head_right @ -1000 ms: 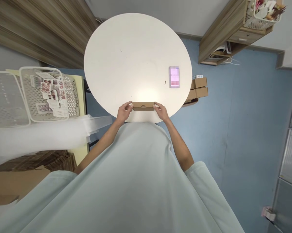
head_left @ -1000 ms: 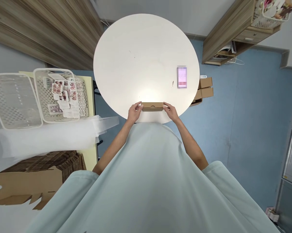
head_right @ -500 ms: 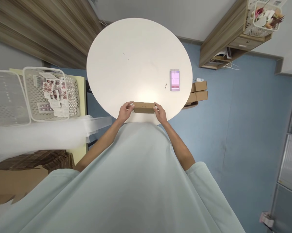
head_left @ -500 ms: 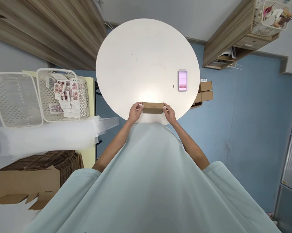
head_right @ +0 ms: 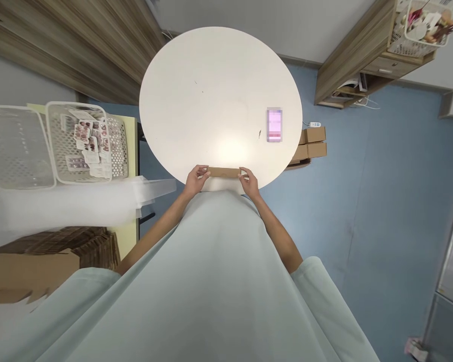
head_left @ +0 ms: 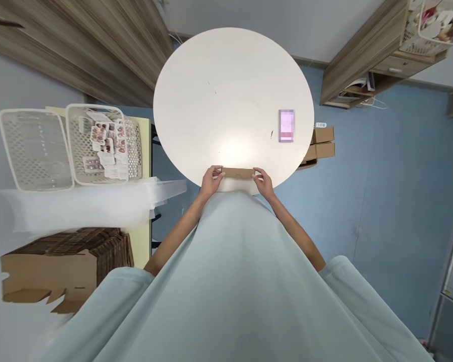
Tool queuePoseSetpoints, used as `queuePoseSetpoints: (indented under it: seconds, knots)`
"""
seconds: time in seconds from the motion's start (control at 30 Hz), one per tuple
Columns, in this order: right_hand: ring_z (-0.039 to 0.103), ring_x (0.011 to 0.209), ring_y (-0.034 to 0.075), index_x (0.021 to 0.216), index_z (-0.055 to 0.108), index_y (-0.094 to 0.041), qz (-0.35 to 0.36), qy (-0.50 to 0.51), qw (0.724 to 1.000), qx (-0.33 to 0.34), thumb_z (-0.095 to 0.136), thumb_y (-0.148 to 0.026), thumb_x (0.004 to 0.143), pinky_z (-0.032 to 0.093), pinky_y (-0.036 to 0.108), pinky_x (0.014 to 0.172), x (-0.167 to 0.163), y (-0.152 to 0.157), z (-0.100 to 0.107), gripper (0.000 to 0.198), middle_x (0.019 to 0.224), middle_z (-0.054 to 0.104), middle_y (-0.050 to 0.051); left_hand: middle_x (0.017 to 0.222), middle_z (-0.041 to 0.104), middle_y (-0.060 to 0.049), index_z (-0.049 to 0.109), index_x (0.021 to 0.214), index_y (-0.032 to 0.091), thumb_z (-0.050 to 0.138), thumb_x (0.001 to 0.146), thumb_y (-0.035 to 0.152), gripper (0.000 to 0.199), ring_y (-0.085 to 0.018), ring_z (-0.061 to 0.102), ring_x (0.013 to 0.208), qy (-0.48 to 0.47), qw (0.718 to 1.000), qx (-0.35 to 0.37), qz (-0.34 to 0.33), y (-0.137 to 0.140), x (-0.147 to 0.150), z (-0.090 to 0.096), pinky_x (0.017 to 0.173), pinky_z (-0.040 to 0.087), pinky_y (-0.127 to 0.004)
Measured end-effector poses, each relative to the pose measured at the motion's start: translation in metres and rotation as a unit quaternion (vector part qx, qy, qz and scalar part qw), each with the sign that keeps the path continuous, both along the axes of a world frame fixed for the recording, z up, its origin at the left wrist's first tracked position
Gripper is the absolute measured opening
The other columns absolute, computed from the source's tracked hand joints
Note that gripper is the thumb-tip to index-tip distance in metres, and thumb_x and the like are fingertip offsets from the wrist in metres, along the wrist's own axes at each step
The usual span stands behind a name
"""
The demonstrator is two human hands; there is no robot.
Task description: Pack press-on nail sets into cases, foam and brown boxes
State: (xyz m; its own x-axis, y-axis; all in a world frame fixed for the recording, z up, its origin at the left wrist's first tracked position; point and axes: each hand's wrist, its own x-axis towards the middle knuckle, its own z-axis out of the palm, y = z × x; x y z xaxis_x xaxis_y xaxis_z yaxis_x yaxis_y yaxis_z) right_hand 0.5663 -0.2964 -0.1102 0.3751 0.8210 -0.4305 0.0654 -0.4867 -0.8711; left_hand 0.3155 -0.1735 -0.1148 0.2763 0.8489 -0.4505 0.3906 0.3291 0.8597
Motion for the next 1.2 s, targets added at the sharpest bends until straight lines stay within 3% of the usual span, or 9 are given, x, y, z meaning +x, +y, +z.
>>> queuePoseSetpoints:
  seconds: [0.13, 0.37, 0.47, 0.63, 0.8, 1.0, 1.1, 1.2]
  knots:
    - [0.073, 0.104, 0.024, 0.134, 0.075, -0.026, -0.003, -0.004, 1.0, 0.004, 0.071, -0.071, 0.093, 0.065, 0.044, 0.101, 0.001, 0.003, -0.004, 0.061, 0.15, 0.073, 0.012, 0.124, 0.076, -0.011, 0.073, 0.118, 0.023, 0.078, 0.088, 0.047, 0.039, -0.026, 0.074, 0.104, 0.001, 1.0, -0.005, -0.003, 0.002, 0.003, 0.004, 0.1, 0.062, -0.046]
    - [0.074, 0.109, 0.025, 0.137, 0.074, -0.027, -0.001, -0.006, 1.0, 0.022, 0.072, -0.068, 0.096, 0.066, 0.045, 0.106, -0.001, -0.002, -0.006, 0.058, 0.153, 0.071, 0.013, 0.13, 0.079, -0.013, 0.073, 0.121, 0.021, 0.077, 0.09, 0.045, 0.039, -0.027, 0.077, 0.105, 0.024, 1.0, 0.001, -0.006, -0.001, 0.003, 0.012, 0.101, 0.062, -0.046]
    - [0.074, 0.115, 0.026, 0.137, 0.074, -0.028, -0.005, 0.003, 1.0, 0.028, 0.074, -0.069, 0.095, 0.065, 0.046, 0.109, -0.006, -0.015, -0.01, 0.059, 0.15, 0.071, 0.013, 0.131, 0.079, -0.012, 0.073, 0.12, 0.022, 0.08, 0.088, 0.043, 0.039, -0.028, 0.077, 0.109, 0.035, 0.999, 0.0, -0.005, -0.011, -0.005, 0.011, 0.103, 0.063, -0.047]
    - [0.075, 0.125, 0.029, 0.135, 0.075, -0.026, -0.028, 0.019, 0.999, 0.029, 0.079, -0.068, 0.091, 0.062, 0.052, 0.118, -0.014, -0.046, -0.021, 0.06, 0.14, 0.075, 0.014, 0.123, 0.082, -0.013, 0.073, 0.134, 0.019, 0.085, 0.083, 0.038, 0.056, -0.031, 0.079, 0.112, 0.058, 0.997, -0.043, 0.001, -0.036, -0.018, 0.003, 0.108, 0.062, -0.051]
    - [0.078, 0.123, 0.032, 0.12, 0.08, -0.021, -0.046, 0.026, 0.999, -0.008, 0.08, -0.064, 0.089, 0.062, 0.054, 0.118, -0.015, -0.066, -0.033, 0.053, 0.132, 0.08, 0.016, 0.134, 0.081, -0.015, 0.078, 0.122, 0.02, 0.088, 0.08, 0.038, 0.047, -0.036, 0.08, 0.116, 0.084, 0.992, -0.093, -0.035, -0.059, -0.013, -0.008, 0.112, 0.061, -0.054]
    - [0.081, 0.112, 0.032, 0.111, 0.077, -0.021, -0.054, 0.032, 0.995, -0.072, 0.078, -0.066, 0.088, 0.062, 0.056, 0.114, -0.017, -0.069, -0.045, 0.051, 0.126, 0.083, 0.016, 0.134, 0.078, -0.018, 0.072, 0.112, 0.017, 0.081, 0.089, 0.031, 0.029, -0.03, 0.081, 0.11, 0.1, 0.984, -0.138, 0.056, -0.077, 0.003, -0.018, 0.109, 0.063, -0.052]
    - [0.082, 0.107, 0.029, 0.11, 0.072, -0.024, -0.065, 0.09, 0.992, -0.054, 0.082, -0.07, 0.082, 0.063, 0.056, 0.111, -0.018, -0.071, -0.045, 0.055, 0.122, 0.084, 0.013, 0.124, 0.079, -0.015, 0.065, 0.108, 0.019, 0.082, 0.092, 0.038, 0.03, -0.024, 0.081, 0.1, 0.052, 0.983, -0.146, 0.099, -0.088, 0.005, -0.016, 0.103, 0.066, -0.049]
    - [0.081, 0.106, 0.027, 0.106, 0.068, -0.026, -0.077, 0.152, 0.985, -0.018, 0.091, -0.075, 0.072, 0.064, 0.054, 0.111, -0.017, -0.074, -0.035, 0.064, 0.111, 0.085, 0.009, 0.12, 0.08, -0.013, 0.061, 0.108, 0.021, 0.087, 0.088, 0.048, 0.043, -0.024, 0.08, 0.103, -0.019, 0.984, -0.128, 0.124, -0.1, 0.004, -0.008, 0.105, 0.066, -0.051]
